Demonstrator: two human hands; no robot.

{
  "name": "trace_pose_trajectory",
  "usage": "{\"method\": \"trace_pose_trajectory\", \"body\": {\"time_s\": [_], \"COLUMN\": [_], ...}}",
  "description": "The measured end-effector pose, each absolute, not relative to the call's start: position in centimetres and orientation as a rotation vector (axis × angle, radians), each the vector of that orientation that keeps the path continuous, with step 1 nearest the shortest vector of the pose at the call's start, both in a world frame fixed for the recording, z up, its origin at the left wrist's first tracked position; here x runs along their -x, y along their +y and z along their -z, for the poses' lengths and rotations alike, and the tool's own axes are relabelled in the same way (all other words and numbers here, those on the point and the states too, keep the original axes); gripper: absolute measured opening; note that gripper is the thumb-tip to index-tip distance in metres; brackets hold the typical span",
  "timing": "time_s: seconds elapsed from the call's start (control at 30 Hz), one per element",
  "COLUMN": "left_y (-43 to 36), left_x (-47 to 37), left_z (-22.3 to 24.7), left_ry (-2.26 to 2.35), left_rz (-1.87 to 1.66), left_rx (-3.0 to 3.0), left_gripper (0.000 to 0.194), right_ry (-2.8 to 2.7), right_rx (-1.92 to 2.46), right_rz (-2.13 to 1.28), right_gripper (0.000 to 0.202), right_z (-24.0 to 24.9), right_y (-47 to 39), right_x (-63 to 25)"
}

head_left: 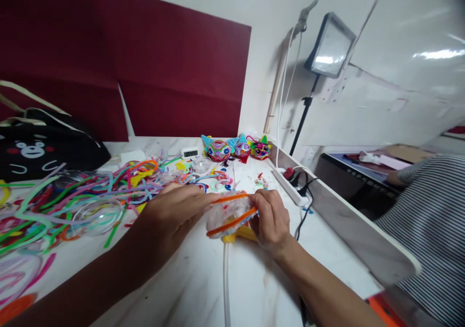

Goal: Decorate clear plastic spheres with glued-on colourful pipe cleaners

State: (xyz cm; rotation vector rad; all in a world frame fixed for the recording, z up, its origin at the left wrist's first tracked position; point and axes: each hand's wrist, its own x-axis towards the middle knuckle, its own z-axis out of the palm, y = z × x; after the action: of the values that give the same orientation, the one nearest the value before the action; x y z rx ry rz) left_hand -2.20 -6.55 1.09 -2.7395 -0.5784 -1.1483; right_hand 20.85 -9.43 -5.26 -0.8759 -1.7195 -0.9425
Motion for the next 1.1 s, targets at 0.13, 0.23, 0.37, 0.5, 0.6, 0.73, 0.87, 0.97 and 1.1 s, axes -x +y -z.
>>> {"method": "trace_pose_trajectory", "body": {"time_s": [0.13, 0.23, 0.37, 0.5, 0.6, 0.73, 0.87, 0.97, 1.1], "left_y": [-6.7, -6.8, -7.1, -7.3, -7.5, -7.7, -7.8, -7.7, -7.6], "left_x": [1.8, 1.7, 1.8, 1.9, 1.9, 1.8, 1.6, 1.4, 1.0], "left_z": [-1.0, -0.9, -0.7, -0.6, -0.7, -1.3, -2.0, -2.5, -3.2], "left_ry": [-0.548, -0.516, -0.542, -0.564, -0.565, -0.543, -0.584, -0.609, -0.599], "left_rz": [1.283, 1.329, 1.24, 1.198, 1.195, 1.18, 1.23, 1.315, 1.396], "left_rx": [2.848, 2.865, 2.831, 2.805, 2.832, 2.935, 3.088, 3.128, 3.069], "left_gripper": [0.024, 0.025, 0.028, 0.032, 0.038, 0.043, 0.037, 0.031, 0.021], "right_ry": [-1.72, -1.717, -1.682, -1.675, -1.668, -1.639, -1.622, -1.611, -1.591], "right_rx": [0.864, 0.856, 0.815, 0.801, 0.788, 0.806, 0.847, 0.865, 0.876], "right_rz": [0.921, 0.848, 0.746, 0.662, 0.618, 0.542, 0.464, 0.44, 0.454], "right_gripper": [0.027, 0.027, 0.025, 0.023, 0.023, 0.018, 0.017, 0.016, 0.015], "right_z": [5.3, 5.5, 5.7, 5.7, 5.7, 5.9, 6.1, 6.0, 6.0], "right_y": [-9.5, -9.5, -9.5, -9.4, -9.3, -9.2, -9.4, -9.5, -9.4], "right_x": [-20.9, -20.9, -20.8, -20.8, -20.8, -20.8, -20.6, -20.5, -20.4]}}
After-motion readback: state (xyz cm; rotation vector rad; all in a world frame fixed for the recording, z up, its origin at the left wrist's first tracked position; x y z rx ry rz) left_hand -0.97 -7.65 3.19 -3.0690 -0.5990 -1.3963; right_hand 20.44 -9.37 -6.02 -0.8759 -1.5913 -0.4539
